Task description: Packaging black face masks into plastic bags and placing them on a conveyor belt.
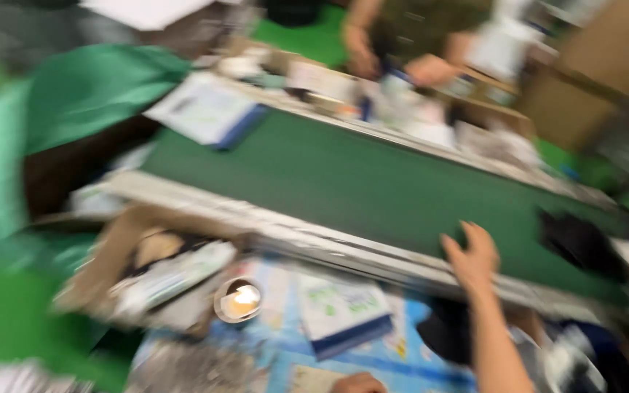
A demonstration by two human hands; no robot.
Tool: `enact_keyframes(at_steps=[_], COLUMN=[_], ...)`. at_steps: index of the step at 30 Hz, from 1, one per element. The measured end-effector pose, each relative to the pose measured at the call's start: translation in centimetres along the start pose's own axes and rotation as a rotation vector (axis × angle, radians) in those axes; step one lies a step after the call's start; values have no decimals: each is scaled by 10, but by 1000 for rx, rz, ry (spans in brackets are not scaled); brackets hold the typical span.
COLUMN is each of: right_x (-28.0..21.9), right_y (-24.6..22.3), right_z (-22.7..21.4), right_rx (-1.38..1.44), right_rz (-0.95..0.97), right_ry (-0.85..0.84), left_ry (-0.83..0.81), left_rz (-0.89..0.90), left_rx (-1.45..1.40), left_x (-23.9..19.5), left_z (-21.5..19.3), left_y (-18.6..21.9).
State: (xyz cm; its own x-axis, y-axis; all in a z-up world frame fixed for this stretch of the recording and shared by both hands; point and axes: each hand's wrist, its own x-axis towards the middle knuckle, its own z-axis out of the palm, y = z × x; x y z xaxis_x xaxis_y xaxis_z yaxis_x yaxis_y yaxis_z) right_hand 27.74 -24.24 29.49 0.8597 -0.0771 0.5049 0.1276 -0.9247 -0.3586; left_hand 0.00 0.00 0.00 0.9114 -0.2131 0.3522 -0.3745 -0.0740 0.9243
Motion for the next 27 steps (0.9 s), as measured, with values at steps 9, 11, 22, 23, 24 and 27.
enact_keyframes(at_steps=[9,11,22,23,24,27], right_x=[-5,-5,-2,-2,-3,-7], right_y=[-40,-44,-53,-51,-50,-50], right_z=[-14,-16,-23,-22,-20,-17], right_rx=[105,112,104,103,96,49], right_rz=[90,107,189,189,162,75], right_ry=[101,99,-66,-66,-53,-16], left_ry=[-79,-48,-34,-34,-41,-47], left_rz=[-151,-165,-204,-203,-209,-230], left_rx=[-61,-6,79,77,81,80], left_x=[53,47,15,15,15,14], left_z=[-57,-53,-30,-29,-30,-29], left_y=[134,125,38,38,39,41])
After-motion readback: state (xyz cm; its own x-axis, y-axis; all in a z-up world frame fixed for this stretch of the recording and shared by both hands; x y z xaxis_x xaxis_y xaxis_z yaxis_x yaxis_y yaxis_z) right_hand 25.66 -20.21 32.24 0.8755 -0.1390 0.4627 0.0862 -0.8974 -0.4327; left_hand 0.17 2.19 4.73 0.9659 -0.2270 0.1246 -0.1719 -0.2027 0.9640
